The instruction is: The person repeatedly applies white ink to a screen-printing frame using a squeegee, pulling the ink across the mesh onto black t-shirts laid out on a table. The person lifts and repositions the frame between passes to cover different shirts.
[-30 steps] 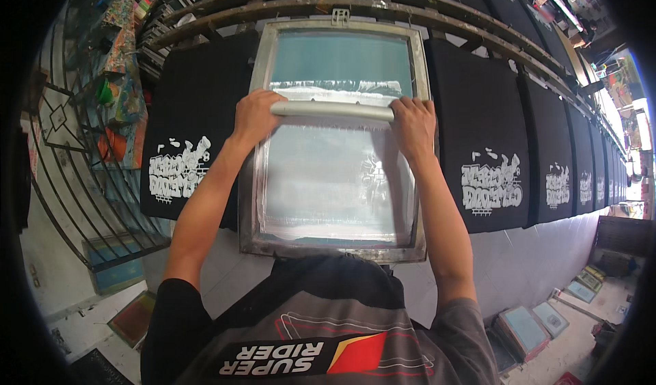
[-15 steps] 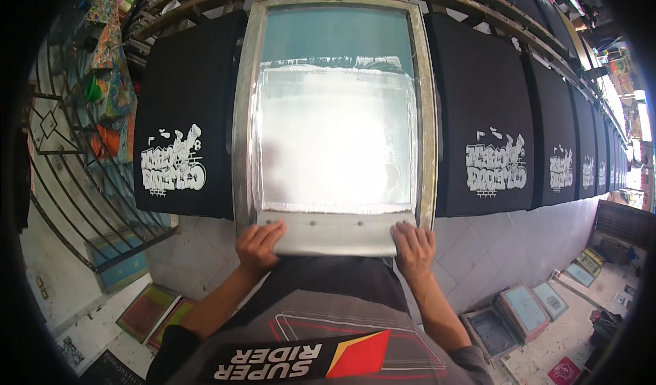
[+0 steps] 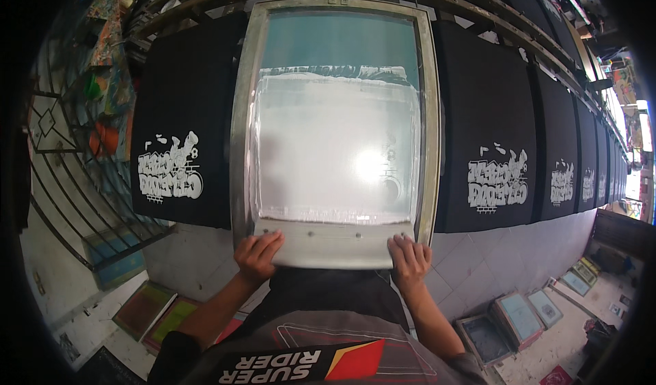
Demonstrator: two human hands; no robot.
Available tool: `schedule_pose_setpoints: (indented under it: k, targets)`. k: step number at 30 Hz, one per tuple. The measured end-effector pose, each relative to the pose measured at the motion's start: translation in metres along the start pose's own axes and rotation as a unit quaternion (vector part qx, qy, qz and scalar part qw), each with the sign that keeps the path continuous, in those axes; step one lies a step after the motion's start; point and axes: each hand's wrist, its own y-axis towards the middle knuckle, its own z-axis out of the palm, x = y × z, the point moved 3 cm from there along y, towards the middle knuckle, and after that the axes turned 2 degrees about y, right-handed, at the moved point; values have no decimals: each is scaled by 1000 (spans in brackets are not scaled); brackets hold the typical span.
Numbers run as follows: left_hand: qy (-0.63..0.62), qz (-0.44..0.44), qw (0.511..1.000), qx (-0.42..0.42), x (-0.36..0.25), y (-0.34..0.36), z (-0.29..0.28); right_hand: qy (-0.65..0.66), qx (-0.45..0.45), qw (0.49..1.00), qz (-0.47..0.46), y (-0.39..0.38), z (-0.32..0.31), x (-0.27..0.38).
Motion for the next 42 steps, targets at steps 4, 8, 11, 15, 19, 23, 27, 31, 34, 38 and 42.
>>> schedule_pose_setpoints:
  k: [4,8,11,15,19,23,27,31,34,38,42]
  targets:
    - [32,16,999,-1,23,45,18,-4,-37,999,-12,47,24,-23]
    - [48,39,998,-30,64,96,49,-14,-88,996,-30,117,51,-50]
    - [26,-12,1000,12,98,164,60,-53,-71,995,-50,181,66,-92]
    - [-15,-100,957,272,99,271,3,39,144,988,-35,267,12,-100]
    - [-27,-103,967,234,74,206,-19,6,168,985,-30,204,-15,-71]
    - [-34,-15,995,91,26,49,-27,55,135,989,-23,73,-36,-18]
    - [-46,-24,997,63,-11,-12,-31,44,78,996,21,8,-47,17]
    - [-28,-21,999,35,-10,-15,-20,14,25,1000,12,-15,-17,10]
    - [-2,2,1000,1,3,2,1,7,-6,1000,-5,6,1,1]
    - [25,15,999,30,36,43,26,10,-28,999,-13,63,27,-26]
    - [14,20,1000,6,74,111,49,16,-40,999,-31,141,50,-57]
